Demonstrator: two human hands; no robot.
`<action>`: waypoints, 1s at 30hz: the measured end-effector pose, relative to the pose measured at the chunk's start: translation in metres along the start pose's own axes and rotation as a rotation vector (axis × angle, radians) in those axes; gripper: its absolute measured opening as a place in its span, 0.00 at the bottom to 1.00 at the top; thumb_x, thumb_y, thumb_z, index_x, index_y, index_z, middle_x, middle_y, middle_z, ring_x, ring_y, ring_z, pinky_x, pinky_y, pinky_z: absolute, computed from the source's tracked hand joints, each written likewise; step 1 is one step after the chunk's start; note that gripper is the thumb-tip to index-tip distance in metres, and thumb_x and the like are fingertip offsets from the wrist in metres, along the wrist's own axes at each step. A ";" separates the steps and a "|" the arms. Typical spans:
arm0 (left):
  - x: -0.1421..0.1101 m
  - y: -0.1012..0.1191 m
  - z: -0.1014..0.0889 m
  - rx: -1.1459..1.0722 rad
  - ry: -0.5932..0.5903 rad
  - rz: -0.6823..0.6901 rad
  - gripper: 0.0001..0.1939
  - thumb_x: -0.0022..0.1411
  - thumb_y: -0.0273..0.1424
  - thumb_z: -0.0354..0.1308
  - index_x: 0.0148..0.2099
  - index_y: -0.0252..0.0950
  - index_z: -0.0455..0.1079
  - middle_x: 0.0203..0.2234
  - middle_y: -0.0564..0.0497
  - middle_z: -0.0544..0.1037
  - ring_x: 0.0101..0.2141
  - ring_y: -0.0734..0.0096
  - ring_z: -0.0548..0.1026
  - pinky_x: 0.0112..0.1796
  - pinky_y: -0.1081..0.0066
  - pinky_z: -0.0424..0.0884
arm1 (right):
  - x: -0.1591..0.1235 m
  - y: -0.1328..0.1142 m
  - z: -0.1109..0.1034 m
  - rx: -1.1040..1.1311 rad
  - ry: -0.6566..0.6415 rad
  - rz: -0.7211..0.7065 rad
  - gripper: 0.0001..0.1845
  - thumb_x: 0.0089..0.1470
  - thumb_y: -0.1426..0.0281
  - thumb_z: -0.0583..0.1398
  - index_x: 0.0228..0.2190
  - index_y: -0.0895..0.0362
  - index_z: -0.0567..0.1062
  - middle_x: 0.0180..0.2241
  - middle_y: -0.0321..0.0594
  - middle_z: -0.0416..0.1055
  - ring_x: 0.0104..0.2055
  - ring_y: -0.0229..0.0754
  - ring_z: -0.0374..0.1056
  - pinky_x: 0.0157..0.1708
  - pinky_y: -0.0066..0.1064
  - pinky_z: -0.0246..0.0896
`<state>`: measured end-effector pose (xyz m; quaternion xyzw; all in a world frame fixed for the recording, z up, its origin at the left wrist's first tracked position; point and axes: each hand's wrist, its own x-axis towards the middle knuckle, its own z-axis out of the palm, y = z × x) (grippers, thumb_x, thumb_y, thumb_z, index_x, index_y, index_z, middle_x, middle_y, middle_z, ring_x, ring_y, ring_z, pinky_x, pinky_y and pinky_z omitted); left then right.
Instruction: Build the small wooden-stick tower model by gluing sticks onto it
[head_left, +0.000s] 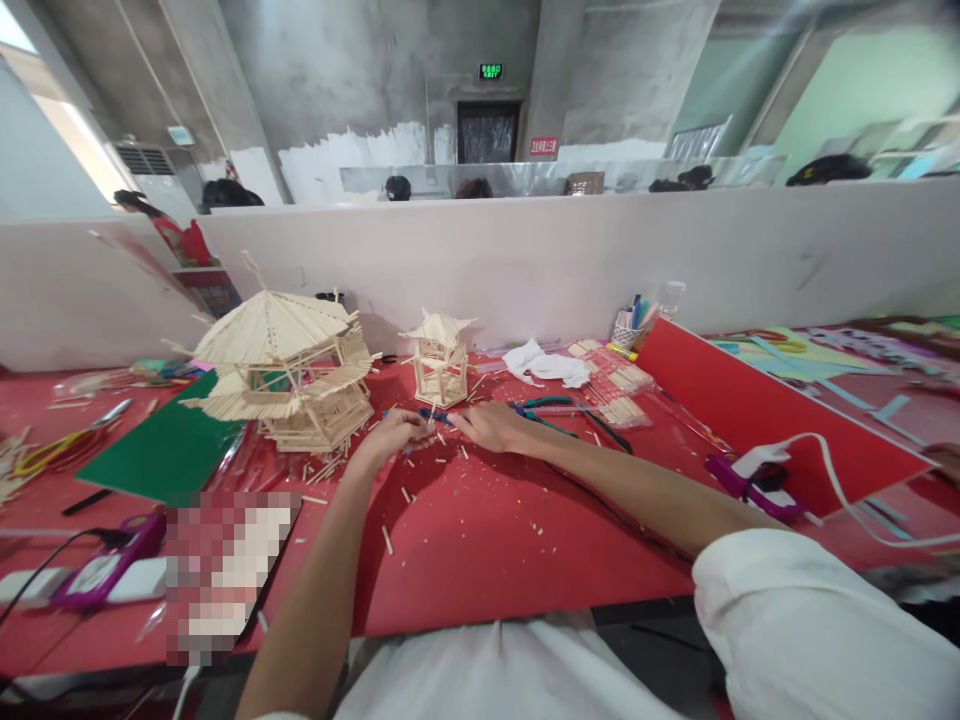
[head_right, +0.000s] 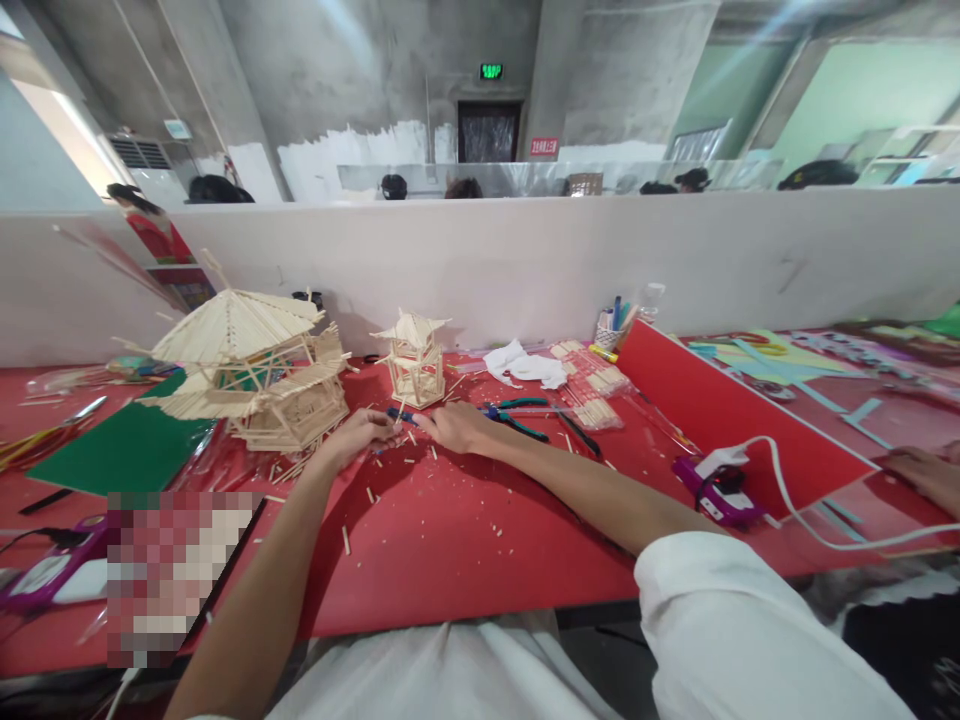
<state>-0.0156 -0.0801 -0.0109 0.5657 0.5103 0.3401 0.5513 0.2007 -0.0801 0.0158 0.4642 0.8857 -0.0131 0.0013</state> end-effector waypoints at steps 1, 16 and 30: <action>0.000 -0.001 -0.002 0.018 -0.005 0.005 0.13 0.39 0.36 0.69 0.24 0.33 0.74 0.21 0.50 0.77 0.24 0.73 0.72 0.31 0.74 0.68 | 0.001 -0.001 0.001 -0.001 0.003 0.004 0.38 0.66 0.52 0.34 0.39 0.58 0.78 0.38 0.51 0.78 0.43 0.51 0.74 0.41 0.33 0.58; -0.014 -0.001 -0.020 0.638 -0.202 0.051 0.17 0.45 0.40 0.66 0.32 0.32 0.72 0.20 0.53 0.72 0.23 0.72 0.69 0.25 0.75 0.64 | -0.013 0.006 -0.009 -0.047 0.004 0.004 0.40 0.64 0.49 0.36 0.39 0.59 0.79 0.38 0.53 0.78 0.41 0.54 0.73 0.42 0.37 0.59; -0.011 0.012 0.002 0.384 -0.058 0.479 0.18 0.54 0.33 0.63 0.47 0.31 0.75 0.36 0.45 0.81 0.35 0.66 0.77 0.41 0.66 0.73 | -0.013 0.000 -0.006 -0.080 0.068 0.003 0.37 0.65 0.51 0.38 0.41 0.60 0.78 0.38 0.55 0.78 0.42 0.55 0.74 0.42 0.39 0.60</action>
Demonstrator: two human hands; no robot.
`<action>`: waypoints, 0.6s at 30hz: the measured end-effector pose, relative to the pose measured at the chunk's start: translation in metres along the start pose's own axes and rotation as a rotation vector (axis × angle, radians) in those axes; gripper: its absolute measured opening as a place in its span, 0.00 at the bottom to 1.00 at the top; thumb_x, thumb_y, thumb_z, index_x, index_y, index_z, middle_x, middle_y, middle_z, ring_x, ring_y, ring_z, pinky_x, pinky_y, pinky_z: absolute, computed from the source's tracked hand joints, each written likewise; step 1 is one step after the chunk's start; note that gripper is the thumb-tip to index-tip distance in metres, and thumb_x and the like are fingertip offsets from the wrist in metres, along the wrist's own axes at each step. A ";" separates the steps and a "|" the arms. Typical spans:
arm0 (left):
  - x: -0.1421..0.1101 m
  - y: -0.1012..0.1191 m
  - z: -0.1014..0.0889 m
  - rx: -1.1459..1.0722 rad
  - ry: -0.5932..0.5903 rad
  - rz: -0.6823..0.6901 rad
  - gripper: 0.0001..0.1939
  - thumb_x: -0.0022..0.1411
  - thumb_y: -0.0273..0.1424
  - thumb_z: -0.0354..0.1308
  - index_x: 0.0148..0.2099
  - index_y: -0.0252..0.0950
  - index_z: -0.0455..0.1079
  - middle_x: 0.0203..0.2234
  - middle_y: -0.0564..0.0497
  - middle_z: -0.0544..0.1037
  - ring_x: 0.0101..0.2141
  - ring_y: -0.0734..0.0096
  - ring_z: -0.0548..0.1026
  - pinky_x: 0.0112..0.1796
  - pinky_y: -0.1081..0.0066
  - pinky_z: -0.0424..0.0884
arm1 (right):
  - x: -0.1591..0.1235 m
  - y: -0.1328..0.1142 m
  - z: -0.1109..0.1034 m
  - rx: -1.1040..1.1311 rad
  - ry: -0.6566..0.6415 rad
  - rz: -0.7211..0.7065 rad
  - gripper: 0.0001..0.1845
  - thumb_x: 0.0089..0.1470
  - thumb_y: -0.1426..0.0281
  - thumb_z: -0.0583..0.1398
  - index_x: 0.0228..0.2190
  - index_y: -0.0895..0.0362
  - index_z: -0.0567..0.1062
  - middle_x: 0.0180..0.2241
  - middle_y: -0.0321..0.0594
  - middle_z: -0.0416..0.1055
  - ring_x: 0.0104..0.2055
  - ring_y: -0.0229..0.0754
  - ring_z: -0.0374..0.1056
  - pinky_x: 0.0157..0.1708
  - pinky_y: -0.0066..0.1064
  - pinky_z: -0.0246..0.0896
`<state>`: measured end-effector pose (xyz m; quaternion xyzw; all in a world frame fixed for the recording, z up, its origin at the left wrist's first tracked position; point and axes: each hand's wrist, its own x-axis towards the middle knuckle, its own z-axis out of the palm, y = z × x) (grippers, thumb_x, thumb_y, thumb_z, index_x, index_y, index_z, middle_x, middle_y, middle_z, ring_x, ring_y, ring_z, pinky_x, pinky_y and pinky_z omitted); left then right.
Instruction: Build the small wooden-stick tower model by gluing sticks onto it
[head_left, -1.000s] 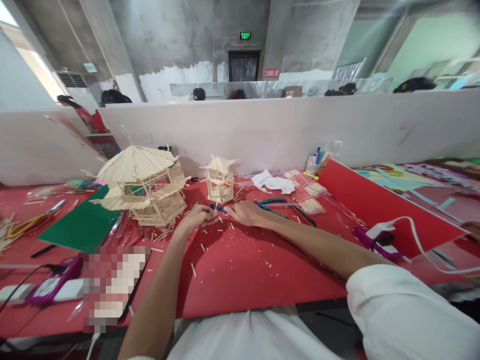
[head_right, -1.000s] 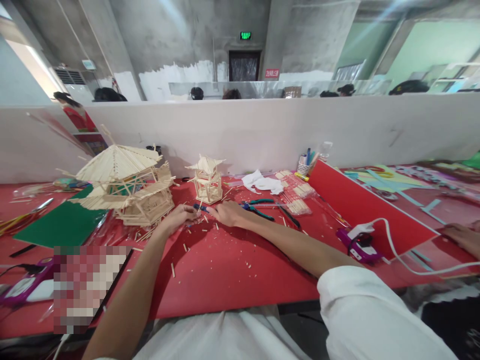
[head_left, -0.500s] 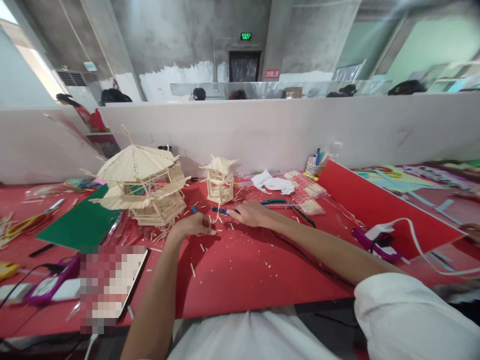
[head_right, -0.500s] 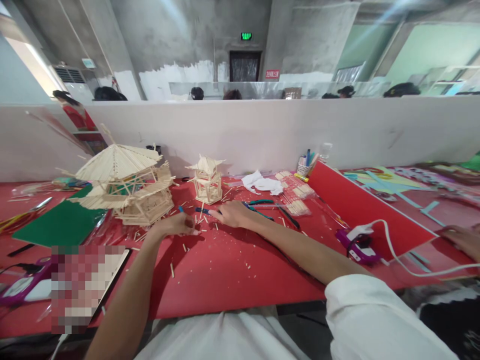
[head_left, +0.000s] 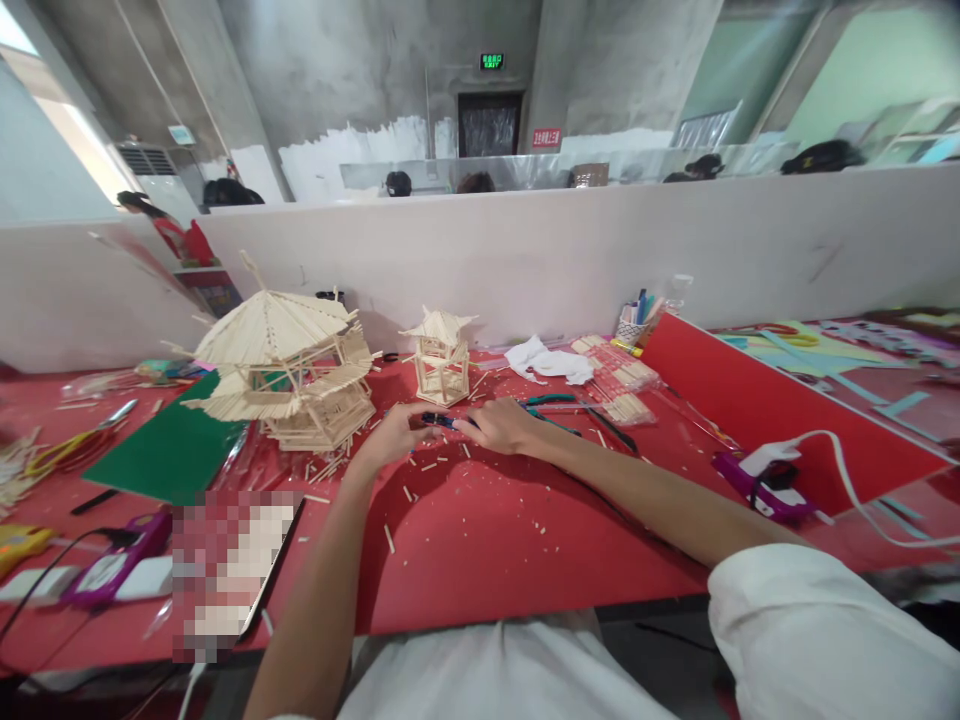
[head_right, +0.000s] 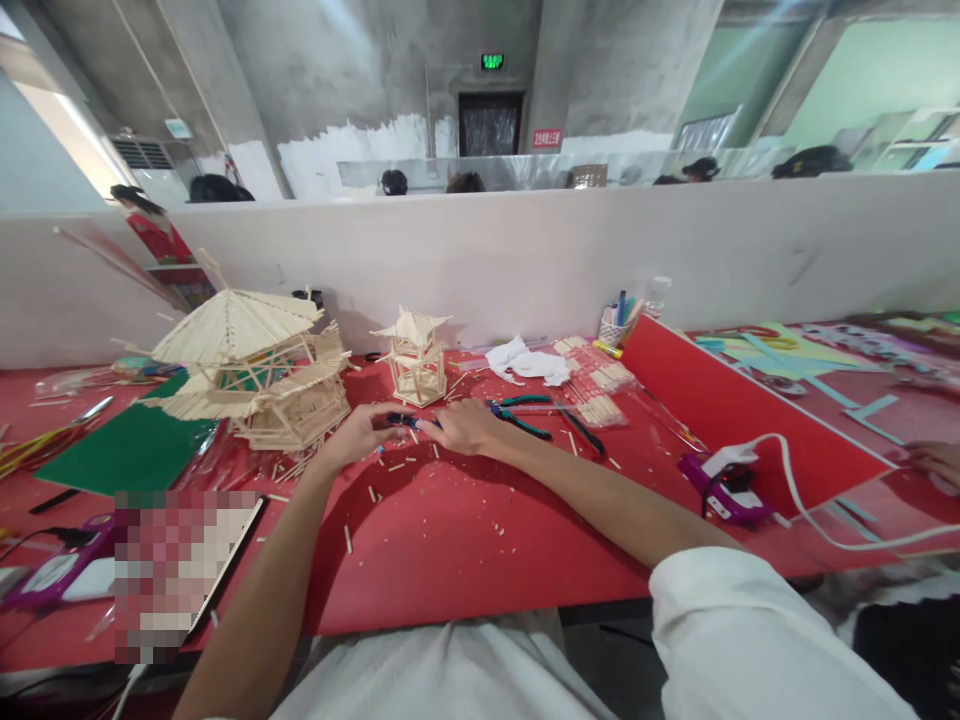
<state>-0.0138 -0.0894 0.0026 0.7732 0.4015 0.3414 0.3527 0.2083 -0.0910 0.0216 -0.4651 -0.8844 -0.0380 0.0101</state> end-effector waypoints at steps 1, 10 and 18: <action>0.000 0.000 0.000 -0.009 0.000 0.001 0.19 0.54 0.33 0.64 0.48 0.31 0.75 0.36 0.45 0.81 0.34 0.66 0.78 0.40 0.66 0.73 | 0.000 0.000 0.000 0.005 -0.002 -0.003 0.37 0.65 0.51 0.38 0.41 0.60 0.78 0.38 0.54 0.78 0.42 0.54 0.74 0.42 0.38 0.60; 0.001 -0.006 -0.001 -0.017 0.023 0.014 0.20 0.52 0.33 0.65 0.48 0.33 0.76 0.40 0.44 0.81 0.34 0.66 0.78 0.40 0.67 0.74 | 0.002 0.001 0.002 0.019 0.004 -0.011 0.35 0.66 0.53 0.39 0.42 0.59 0.79 0.37 0.53 0.78 0.42 0.53 0.74 0.41 0.36 0.60; -0.004 0.002 -0.006 -0.070 -0.012 -0.018 0.22 0.52 0.34 0.64 0.50 0.32 0.75 0.39 0.44 0.81 0.32 0.67 0.78 0.37 0.69 0.74 | 0.001 0.003 -0.005 0.013 -0.033 0.027 0.40 0.64 0.49 0.38 0.36 0.61 0.80 0.37 0.56 0.78 0.42 0.55 0.74 0.43 0.39 0.60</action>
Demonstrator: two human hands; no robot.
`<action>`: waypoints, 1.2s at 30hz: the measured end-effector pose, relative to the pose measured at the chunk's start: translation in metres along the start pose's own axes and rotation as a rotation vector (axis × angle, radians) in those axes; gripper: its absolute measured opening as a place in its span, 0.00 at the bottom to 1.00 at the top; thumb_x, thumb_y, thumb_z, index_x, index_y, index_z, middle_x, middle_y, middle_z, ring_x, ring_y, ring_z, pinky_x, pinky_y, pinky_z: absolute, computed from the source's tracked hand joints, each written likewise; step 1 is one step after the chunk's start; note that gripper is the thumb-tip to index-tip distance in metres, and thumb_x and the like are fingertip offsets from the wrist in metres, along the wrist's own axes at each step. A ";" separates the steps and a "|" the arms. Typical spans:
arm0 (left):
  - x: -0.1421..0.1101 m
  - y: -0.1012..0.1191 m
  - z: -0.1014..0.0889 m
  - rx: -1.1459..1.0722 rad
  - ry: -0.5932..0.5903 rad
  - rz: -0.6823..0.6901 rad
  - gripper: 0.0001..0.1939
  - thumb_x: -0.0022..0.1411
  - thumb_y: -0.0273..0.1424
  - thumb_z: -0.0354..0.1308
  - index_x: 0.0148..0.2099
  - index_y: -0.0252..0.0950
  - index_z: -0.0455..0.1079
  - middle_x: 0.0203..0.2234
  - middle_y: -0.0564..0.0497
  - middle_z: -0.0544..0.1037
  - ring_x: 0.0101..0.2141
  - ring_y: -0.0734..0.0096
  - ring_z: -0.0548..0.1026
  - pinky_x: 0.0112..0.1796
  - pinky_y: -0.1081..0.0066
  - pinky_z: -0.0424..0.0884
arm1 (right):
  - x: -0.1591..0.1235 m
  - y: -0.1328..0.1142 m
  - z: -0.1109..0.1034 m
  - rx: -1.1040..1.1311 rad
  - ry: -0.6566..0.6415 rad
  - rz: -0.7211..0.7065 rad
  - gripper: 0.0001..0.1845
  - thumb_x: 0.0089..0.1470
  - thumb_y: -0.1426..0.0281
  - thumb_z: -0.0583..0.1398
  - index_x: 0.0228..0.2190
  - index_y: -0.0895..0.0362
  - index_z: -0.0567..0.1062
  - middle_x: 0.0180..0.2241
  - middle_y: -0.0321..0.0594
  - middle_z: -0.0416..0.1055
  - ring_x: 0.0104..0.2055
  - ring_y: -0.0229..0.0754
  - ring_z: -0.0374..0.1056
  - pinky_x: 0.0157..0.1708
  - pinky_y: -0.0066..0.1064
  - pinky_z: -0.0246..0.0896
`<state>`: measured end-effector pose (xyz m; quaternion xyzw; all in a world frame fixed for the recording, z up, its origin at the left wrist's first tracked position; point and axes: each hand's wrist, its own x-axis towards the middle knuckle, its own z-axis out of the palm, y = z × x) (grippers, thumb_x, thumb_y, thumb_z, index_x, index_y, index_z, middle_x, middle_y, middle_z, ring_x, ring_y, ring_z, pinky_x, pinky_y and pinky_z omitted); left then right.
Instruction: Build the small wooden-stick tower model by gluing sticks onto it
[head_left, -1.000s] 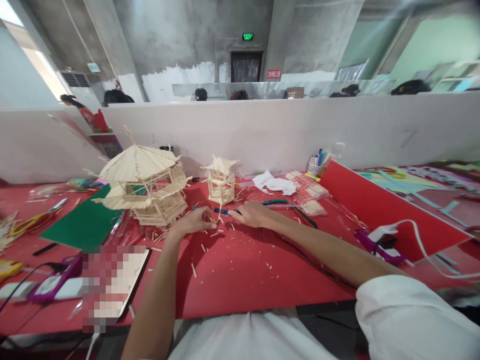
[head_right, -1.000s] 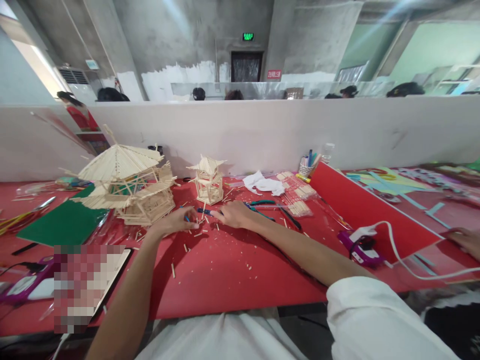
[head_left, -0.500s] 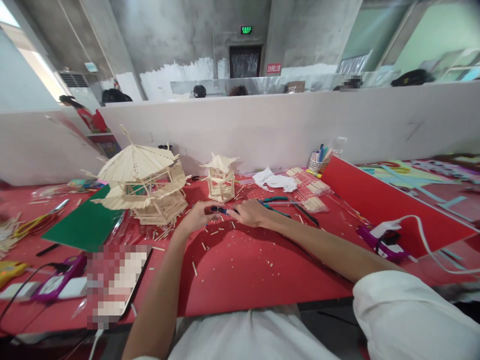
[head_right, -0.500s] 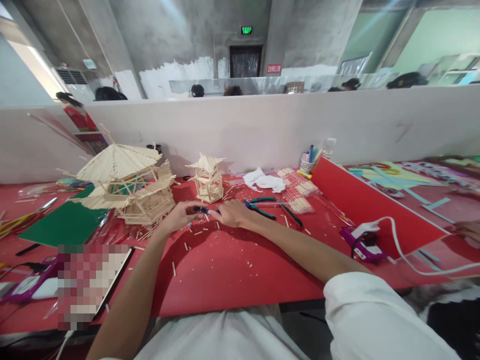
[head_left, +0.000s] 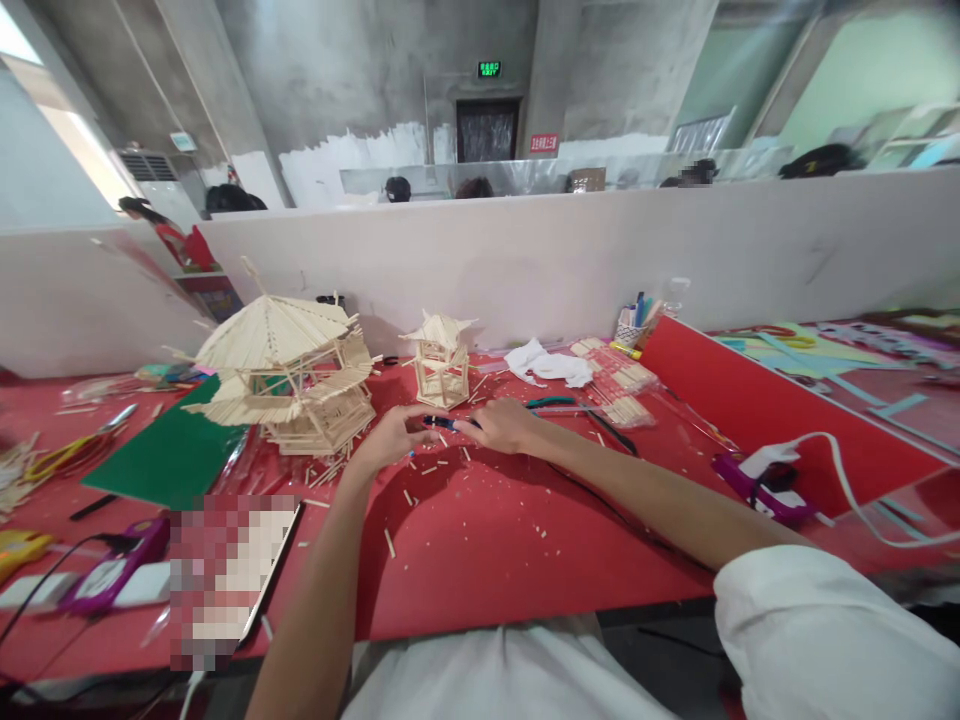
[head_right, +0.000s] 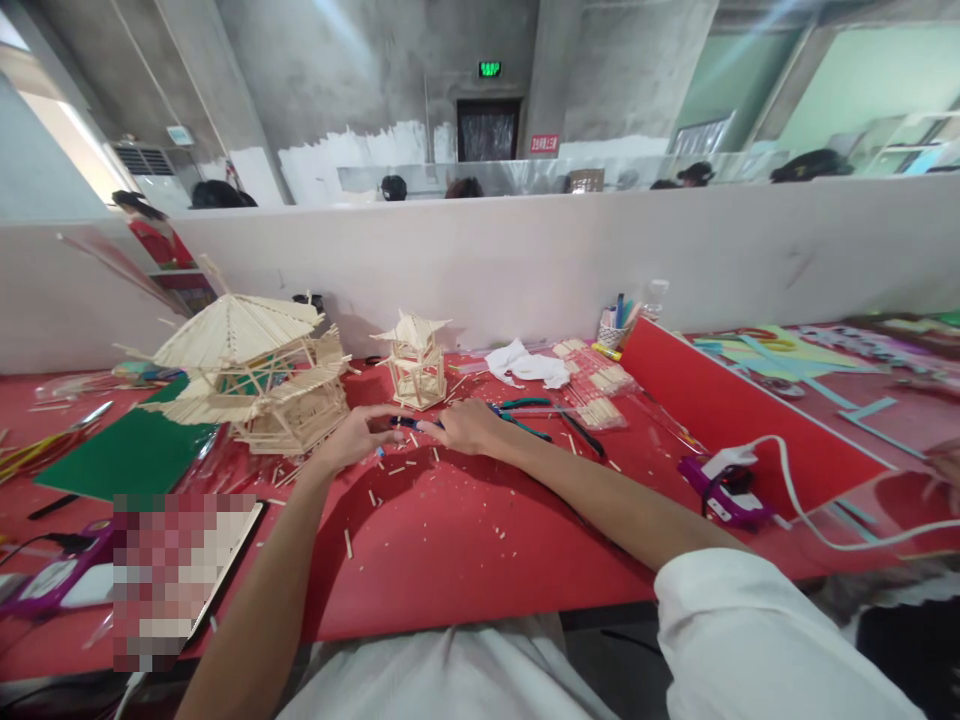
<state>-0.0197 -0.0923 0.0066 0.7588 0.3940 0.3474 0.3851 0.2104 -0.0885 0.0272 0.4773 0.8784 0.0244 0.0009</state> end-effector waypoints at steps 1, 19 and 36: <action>-0.001 0.001 -0.002 0.003 0.006 0.000 0.22 0.53 0.34 0.64 0.50 0.32 0.75 0.39 0.44 0.81 0.32 0.68 0.77 0.36 0.70 0.74 | 0.000 0.001 -0.001 -0.001 -0.011 0.014 0.41 0.64 0.48 0.37 0.35 0.61 0.80 0.37 0.56 0.78 0.42 0.55 0.73 0.43 0.40 0.60; 0.002 -0.025 -0.011 0.585 0.119 -0.058 0.19 0.55 0.21 0.51 0.48 0.33 0.75 0.37 0.44 0.81 0.36 0.65 0.76 0.40 0.71 0.69 | -0.019 -0.023 -0.011 0.256 0.022 0.246 0.29 0.65 0.54 0.41 0.50 0.64 0.65 0.45 0.59 0.74 0.48 0.58 0.70 0.45 0.44 0.60; 0.004 -0.028 -0.004 0.989 -0.040 -0.219 0.24 0.56 0.16 0.49 0.52 0.38 0.73 0.42 0.40 0.80 0.42 0.60 0.78 0.42 0.69 0.68 | -0.033 -0.036 0.020 0.091 -0.111 0.322 0.32 0.56 0.65 0.54 0.56 0.73 0.60 0.42 0.65 0.75 0.45 0.60 0.73 0.42 0.44 0.64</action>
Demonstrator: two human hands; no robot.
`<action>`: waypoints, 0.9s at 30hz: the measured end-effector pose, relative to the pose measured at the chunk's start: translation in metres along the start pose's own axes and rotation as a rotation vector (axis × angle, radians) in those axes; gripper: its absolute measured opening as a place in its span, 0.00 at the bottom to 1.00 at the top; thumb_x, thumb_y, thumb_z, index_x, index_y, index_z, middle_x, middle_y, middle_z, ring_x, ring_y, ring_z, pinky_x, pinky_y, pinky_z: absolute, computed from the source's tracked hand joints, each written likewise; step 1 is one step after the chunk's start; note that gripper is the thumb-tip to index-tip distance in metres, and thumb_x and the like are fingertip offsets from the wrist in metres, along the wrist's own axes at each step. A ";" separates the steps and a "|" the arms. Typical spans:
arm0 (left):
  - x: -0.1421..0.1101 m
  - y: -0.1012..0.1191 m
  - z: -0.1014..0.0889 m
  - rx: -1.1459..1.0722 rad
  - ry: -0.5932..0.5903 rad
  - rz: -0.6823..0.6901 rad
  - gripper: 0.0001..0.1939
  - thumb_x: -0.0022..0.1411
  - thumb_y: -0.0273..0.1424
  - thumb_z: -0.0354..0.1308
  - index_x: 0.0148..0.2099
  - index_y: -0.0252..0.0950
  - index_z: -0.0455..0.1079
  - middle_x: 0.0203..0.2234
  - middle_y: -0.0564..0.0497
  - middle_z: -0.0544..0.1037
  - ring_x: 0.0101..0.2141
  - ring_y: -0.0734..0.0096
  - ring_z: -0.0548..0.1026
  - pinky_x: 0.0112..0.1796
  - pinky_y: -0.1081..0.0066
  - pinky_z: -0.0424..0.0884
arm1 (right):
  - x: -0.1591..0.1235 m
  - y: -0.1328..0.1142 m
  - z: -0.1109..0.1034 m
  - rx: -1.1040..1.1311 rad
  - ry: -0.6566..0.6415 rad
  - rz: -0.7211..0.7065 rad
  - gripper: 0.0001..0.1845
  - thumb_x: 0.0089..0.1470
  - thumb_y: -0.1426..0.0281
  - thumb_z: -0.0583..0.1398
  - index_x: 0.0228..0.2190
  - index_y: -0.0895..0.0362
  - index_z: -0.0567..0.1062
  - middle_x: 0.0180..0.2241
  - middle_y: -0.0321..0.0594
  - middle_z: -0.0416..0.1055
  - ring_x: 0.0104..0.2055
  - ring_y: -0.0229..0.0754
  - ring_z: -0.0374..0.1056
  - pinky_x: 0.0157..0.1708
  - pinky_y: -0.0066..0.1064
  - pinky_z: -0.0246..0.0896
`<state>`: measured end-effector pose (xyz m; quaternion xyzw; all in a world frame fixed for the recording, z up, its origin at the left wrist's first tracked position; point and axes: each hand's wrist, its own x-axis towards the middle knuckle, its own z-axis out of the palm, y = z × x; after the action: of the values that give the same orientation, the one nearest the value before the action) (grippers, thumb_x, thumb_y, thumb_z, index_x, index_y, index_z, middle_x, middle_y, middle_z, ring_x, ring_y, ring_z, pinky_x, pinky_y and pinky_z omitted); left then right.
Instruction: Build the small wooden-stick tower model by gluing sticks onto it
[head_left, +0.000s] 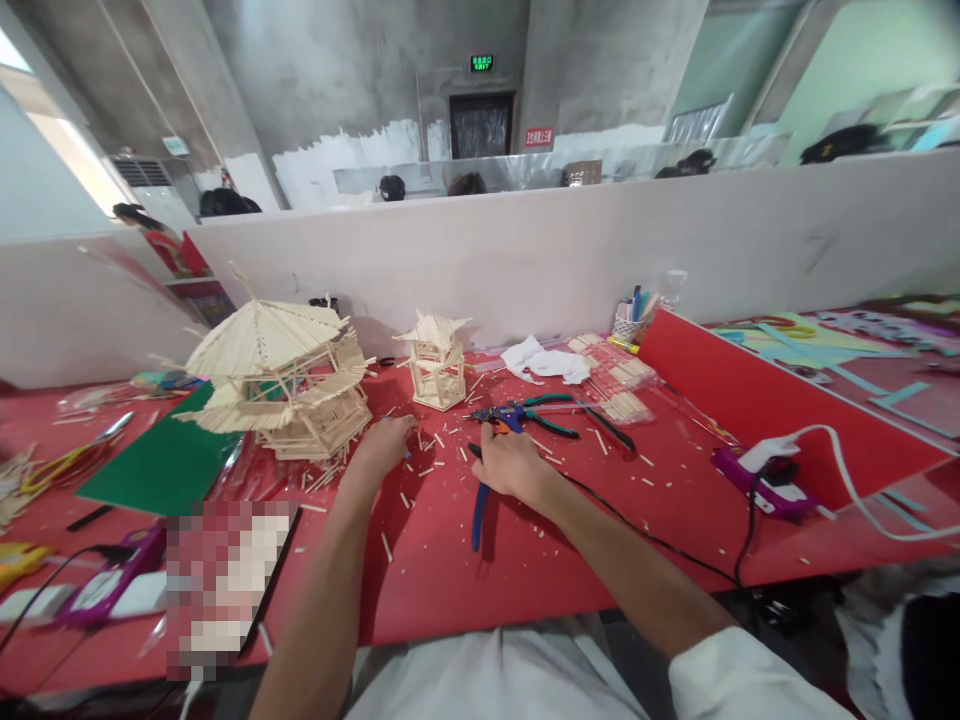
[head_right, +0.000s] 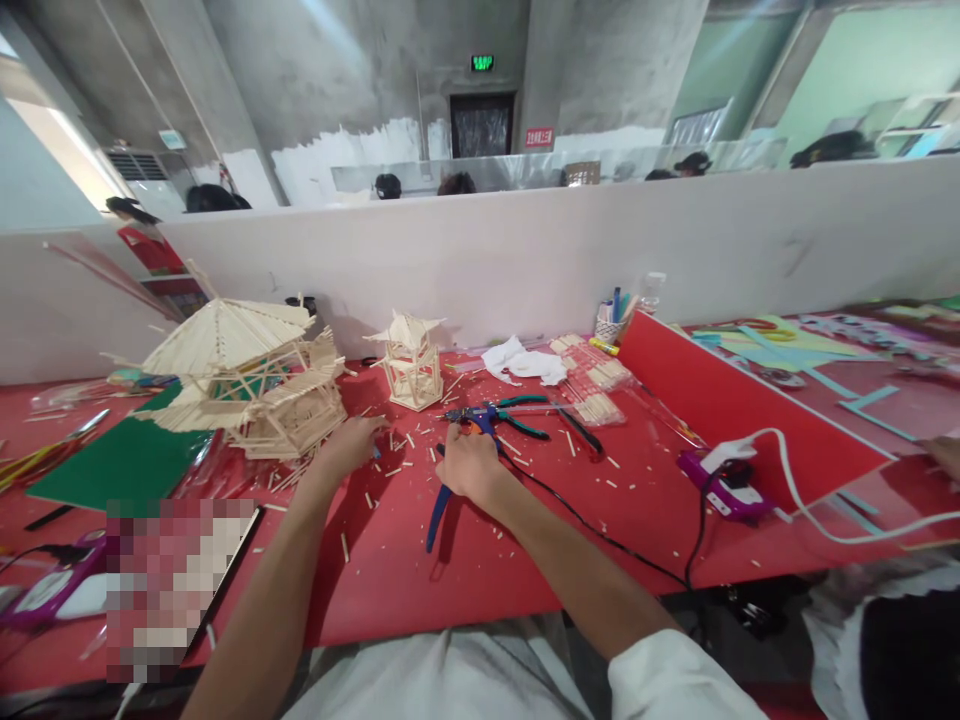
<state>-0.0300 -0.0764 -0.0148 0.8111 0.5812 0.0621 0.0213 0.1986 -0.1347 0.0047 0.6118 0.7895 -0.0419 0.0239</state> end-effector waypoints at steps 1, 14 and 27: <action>0.000 -0.001 0.001 0.015 -0.002 -0.014 0.26 0.54 0.15 0.49 0.52 0.37 0.73 0.42 0.40 0.80 0.42 0.60 0.78 0.43 0.69 0.68 | 0.000 0.001 0.001 -0.011 -0.007 0.009 0.30 0.56 0.66 0.54 0.56 0.72 0.60 0.41 0.64 0.75 0.45 0.60 0.73 0.42 0.44 0.64; -0.002 -0.009 0.007 0.009 0.002 -0.074 0.30 0.54 0.15 0.51 0.58 0.38 0.69 0.46 0.38 0.79 0.44 0.58 0.77 0.43 0.67 0.67 | 0.003 0.009 -0.006 -0.060 0.107 -0.272 0.16 0.59 0.68 0.55 0.47 0.60 0.72 0.48 0.56 0.69 0.50 0.54 0.67 0.45 0.41 0.63; -0.011 0.020 -0.018 -0.207 -0.154 0.142 0.10 0.53 0.22 0.58 0.36 0.38 0.78 0.32 0.47 0.81 0.34 0.66 0.77 0.34 0.74 0.65 | 0.026 0.009 0.014 0.001 0.112 -0.422 0.11 0.61 0.67 0.56 0.41 0.59 0.75 0.46 0.50 0.70 0.50 0.48 0.66 0.44 0.33 0.62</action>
<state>-0.0168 -0.0937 0.0047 0.8461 0.5093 0.0606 0.1451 0.2009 -0.1085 -0.0123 0.4342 0.9002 -0.0123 -0.0296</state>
